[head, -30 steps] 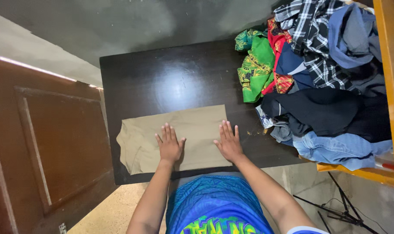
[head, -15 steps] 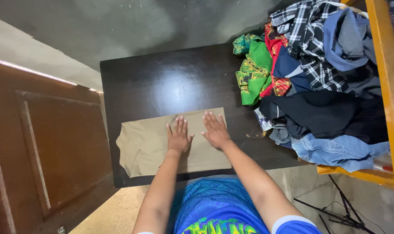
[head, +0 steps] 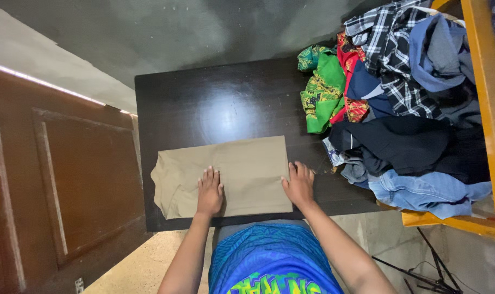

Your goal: The person unfolds a beige shirt on a dark table, smooths it out, and folds it into a compact rectangle. The shirt is then placed on the table next to a pile of other clothes.

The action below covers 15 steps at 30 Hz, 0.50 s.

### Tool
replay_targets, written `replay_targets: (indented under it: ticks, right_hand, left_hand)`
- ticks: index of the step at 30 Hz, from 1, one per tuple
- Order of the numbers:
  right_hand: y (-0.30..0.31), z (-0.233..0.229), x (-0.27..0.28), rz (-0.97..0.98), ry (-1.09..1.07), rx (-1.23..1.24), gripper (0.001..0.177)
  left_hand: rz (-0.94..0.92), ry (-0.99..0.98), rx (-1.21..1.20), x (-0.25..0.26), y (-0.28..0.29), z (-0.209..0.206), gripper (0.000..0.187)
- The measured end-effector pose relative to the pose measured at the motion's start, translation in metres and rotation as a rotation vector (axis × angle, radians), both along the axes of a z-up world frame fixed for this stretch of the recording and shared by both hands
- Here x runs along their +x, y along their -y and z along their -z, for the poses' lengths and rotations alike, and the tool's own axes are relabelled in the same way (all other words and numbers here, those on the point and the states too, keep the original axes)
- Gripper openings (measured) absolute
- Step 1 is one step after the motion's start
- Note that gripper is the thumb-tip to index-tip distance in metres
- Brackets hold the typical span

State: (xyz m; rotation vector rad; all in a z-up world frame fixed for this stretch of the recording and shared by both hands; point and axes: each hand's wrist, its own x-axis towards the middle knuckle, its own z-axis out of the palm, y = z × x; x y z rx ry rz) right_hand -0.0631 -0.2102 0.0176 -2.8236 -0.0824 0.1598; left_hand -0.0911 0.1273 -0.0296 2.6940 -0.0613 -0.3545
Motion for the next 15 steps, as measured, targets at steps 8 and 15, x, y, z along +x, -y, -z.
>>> replay_targets:
  ticks: [8, 15]
  right_hand:
    - [-0.009, 0.003, -0.028, 0.125, -0.036, 0.081, 0.064]
    - [-0.006, 0.057, -0.008, 0.397, -0.084, 0.372, 0.055]
  left_hand:
    - [0.029, 0.048, 0.066, -0.03, 0.006, -0.039, 0.074]
    - [0.135, 0.08, -0.113, 0.001, 0.003, -0.047, 0.079]
